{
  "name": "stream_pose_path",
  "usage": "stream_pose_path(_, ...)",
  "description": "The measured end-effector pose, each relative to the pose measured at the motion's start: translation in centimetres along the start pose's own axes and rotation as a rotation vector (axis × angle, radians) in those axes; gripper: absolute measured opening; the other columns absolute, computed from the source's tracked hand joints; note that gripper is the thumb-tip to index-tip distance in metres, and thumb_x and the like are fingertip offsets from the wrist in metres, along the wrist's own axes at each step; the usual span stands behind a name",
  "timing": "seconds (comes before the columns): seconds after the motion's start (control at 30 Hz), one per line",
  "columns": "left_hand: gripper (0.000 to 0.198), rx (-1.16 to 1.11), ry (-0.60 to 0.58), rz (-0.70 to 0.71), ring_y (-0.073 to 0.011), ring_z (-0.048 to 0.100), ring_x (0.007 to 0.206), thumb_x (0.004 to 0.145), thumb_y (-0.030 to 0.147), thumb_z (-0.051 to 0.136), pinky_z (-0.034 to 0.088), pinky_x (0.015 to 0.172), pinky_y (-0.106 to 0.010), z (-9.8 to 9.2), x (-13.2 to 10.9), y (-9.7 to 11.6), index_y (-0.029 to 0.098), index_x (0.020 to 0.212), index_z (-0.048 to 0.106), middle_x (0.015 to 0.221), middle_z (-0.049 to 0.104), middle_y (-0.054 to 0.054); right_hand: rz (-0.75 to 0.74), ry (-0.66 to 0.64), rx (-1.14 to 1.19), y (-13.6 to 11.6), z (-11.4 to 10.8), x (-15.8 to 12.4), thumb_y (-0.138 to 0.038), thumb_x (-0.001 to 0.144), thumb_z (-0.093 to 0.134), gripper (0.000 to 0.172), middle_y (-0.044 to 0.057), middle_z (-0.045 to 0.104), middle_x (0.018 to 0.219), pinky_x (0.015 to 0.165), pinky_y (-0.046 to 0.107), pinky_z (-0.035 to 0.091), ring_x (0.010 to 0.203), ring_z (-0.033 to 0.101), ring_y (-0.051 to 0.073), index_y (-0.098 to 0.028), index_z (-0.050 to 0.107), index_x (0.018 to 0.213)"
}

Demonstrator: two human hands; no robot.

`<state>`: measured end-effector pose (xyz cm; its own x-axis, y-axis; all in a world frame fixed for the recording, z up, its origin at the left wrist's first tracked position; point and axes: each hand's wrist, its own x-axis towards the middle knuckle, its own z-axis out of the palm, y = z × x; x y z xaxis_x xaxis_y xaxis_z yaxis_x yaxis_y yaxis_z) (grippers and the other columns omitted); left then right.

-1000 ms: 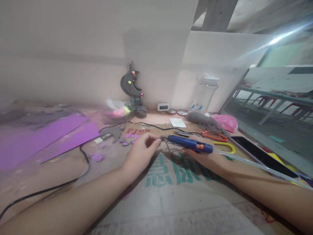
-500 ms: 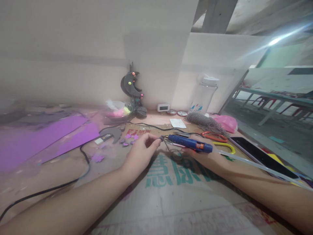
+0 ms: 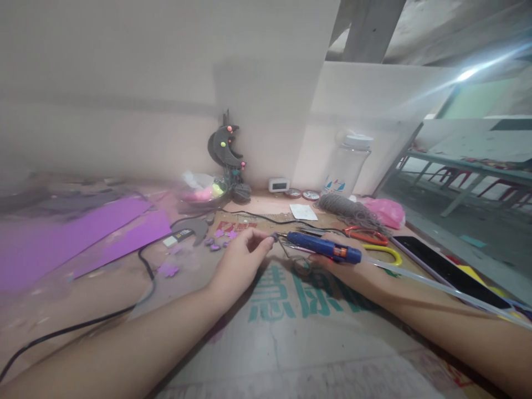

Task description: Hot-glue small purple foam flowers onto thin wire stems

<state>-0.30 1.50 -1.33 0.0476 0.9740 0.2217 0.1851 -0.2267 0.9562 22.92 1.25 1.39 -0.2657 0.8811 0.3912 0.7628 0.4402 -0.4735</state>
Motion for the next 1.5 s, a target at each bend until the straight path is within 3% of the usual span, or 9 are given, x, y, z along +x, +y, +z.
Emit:
stream_pose_path(0.2,0.028,-0.086,0.033,-0.075,-0.0146,0.057,0.069,0.082,0.045,0.063,0.040,0.062,-0.025,0.0,0.5,-0.2,0.017,0.086,0.060,0.077,0.064,-0.001,0.011,-0.019,0.069,-0.1,0.0,0.0,-0.043,0.076,0.063,0.024,0.002,0.061,0.065,0.055,0.030,0.044,0.061,0.056,0.019,-0.022,0.056,0.069)
stream_pose_path(0.4,0.028,-0.070,-0.007,-0.048,-0.0153,0.059,0.068,0.081,0.045,0.064,0.042,0.061,-0.025,0.2,0.3,-0.6,0.018,0.086,0.061,0.076,0.065,-0.001,0.032,0.089,0.180,0.3,-0.9,0.9,-0.045,0.090,0.051,0.029,0.002,0.067,0.077,0.072,0.029,0.050,0.076,0.063,0.018,-0.021,0.060,0.078)
stream_pose_path(0.53,0.026,-0.017,-0.023,-0.039,-0.0167,0.060,0.066,0.079,0.045,0.065,0.045,0.062,-0.027,0.4,-0.1,-0.4,0.019,0.082,0.063,0.074,0.066,-0.002,0.091,0.090,0.096,1.7,-2.1,3.0,-0.050,0.093,0.045,0.041,0.004,0.070,0.082,0.076,0.031,0.049,0.080,0.064,0.020,-0.019,0.068,0.079)
stream_pose_path(0.67,0.026,0.002,-0.029,-0.020,-0.0178,0.061,0.067,0.079,0.044,0.064,0.045,0.063,-0.028,0.4,-0.2,0.0,0.019,0.081,0.063,0.073,0.067,-0.003,0.172,0.066,0.028,4.0,-3.0,5.0,-0.054,0.084,0.058,0.039,0.007,0.074,0.095,0.082,0.034,0.049,0.091,0.067,0.025,-0.018,0.072,0.095)
stream_pose_path(0.83,0.028,0.008,-0.050,-0.019,-0.0182,0.060,0.068,0.079,0.046,0.064,0.044,0.063,-0.028,0.5,0.0,-0.3,0.019,0.082,0.063,0.074,0.066,-0.003,0.264,0.144,-0.075,6.0,-3.3,5.9,-0.051,0.085,0.057,0.043,0.011,0.075,0.088,0.074,0.033,0.050,0.083,0.069,0.027,-0.014,0.072,0.101)
stream_pose_path(1.07,0.027,0.031,-0.073,-0.031,-0.0171,0.057,0.067,0.082,0.045,0.060,0.041,0.063,-0.027,0.7,0.2,-0.6,0.018,0.082,0.060,0.072,0.062,-0.001,0.276,0.074,-0.113,7.3,-2.3,7.4,-0.047,0.088,0.054,0.044,0.011,0.074,0.089,0.075,0.032,0.050,0.085,0.069,0.027,-0.010,0.070,0.106)
stream_pose_path(1.27,0.024,0.032,-0.081,-0.042,-0.0161,0.057,0.069,0.083,0.043,0.059,0.041,0.064,-0.026,0.7,0.1,-0.8,0.018,0.083,0.059,0.073,0.062,0.000,0.272,0.006,-0.097,8.6,-0.2,10.4,-0.037,0.085,0.063,0.029,0.010,0.076,0.088,0.076,0.030,0.050,0.085,0.069,0.026,-0.012,0.072,0.096)
stream_pose_path(1.5,0.023,0.012,-0.098,-0.046,-0.0160,0.056,0.068,0.084,0.041,0.059,0.041,0.063,-0.026,0.7,0.2,-1.2,0.018,0.084,0.059,0.073,0.063,-0.001,0.229,-0.032,-0.140,9.4,-0.2,10.4,-0.039,0.087,0.061,0.034,0.014,0.074,0.102,0.082,0.034,0.051,0.093,0.069,0.029,-0.010,0.071,0.103)
